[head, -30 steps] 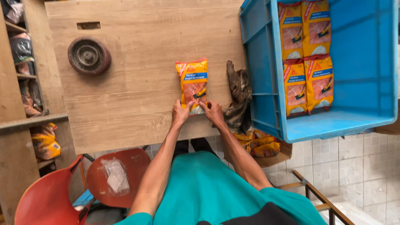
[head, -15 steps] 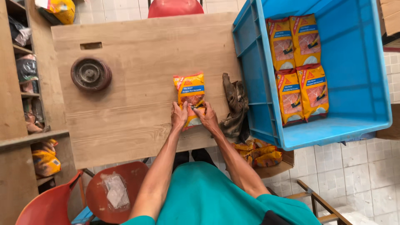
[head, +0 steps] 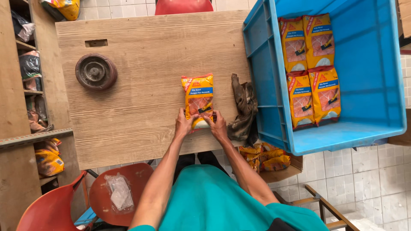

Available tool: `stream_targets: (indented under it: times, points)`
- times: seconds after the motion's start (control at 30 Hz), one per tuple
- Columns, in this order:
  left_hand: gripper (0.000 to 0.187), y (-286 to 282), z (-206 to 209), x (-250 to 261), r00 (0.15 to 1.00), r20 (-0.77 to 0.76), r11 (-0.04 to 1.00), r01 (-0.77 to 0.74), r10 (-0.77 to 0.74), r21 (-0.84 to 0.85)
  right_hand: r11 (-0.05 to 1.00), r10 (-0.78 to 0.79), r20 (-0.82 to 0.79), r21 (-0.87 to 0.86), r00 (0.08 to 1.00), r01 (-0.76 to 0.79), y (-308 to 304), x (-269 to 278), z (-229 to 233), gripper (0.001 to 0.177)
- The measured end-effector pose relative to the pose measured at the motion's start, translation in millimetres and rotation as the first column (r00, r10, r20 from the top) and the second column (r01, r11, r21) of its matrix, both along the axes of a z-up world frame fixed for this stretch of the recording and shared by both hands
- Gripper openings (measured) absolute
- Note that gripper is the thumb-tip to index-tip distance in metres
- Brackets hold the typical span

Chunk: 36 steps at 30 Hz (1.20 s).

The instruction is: The person wipes down several small plastic bags of product with a cloth before placing them one at a time into a blue plastic crate.

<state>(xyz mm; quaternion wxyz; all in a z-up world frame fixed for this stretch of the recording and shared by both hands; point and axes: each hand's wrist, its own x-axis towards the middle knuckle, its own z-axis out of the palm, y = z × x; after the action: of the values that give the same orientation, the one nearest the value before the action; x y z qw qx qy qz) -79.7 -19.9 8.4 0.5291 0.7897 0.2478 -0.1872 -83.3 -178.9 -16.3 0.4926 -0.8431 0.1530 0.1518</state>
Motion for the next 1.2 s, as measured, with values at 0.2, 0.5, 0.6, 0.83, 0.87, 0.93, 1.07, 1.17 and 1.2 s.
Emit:
stream_targets:
  times: [0.2,0.5,0.6,0.83,0.87,0.93,1.07,1.17,1.2]
  points:
    - [0.064,6.9,-29.8,55.9,0.988,0.115,0.994,-0.107,0.105,0.008,0.997,-0.071,0.013,0.002,0.997,0.071,4.6,55.9,-1.8,0.044]
    - [0.051,11.9,-45.3,105.3,0.967,0.249,0.993,-0.074,0.049,0.095,1.0,-0.007,0.033,0.018,0.999,0.007,-3.5,110.3,-0.9,0.04]
    - [0.051,12.1,-50.6,109.5,0.979,0.184,0.995,-0.098,0.091,0.029,0.998,-0.063,-0.036,0.008,0.997,0.064,-0.4,126.1,-3.2,0.05]
    - [0.053,11.1,-43.8,102.9,0.973,0.228,0.999,-0.038,0.031,0.026,0.999,-0.055,0.026,-0.002,0.998,0.055,8.5,122.2,-0.2,0.05]
    - [0.056,7.1,-45.7,103.2,0.976,0.213,0.996,-0.063,0.05,0.057,0.999,-0.045,0.047,-0.027,0.998,0.046,9.8,120.4,0.5,0.053]
    - [0.06,3.8,-47.2,111.2,0.976,0.208,0.992,-0.087,0.066,0.091,0.998,-0.037,0.076,-0.046,0.996,0.04,17.5,125.2,1.0,0.056]
    - [0.063,4.6,-43.7,103.2,0.986,0.16,0.995,-0.049,0.035,0.086,0.993,-0.103,0.04,-0.053,0.994,0.105,25.4,116.8,-0.4,0.066]
    - [0.062,6.9,-38.4,82.7,0.989,0.135,0.998,-0.057,0.054,0.017,0.995,-0.094,-0.019,-0.013,0.995,0.094,15.9,91.0,-1.0,0.059]
    - [0.06,8.0,-36.6,75.5,0.99,0.116,0.995,-0.077,0.084,-0.058,0.995,-0.092,-0.082,0.019,0.992,0.094,12.1,80.5,-1.1,0.054]
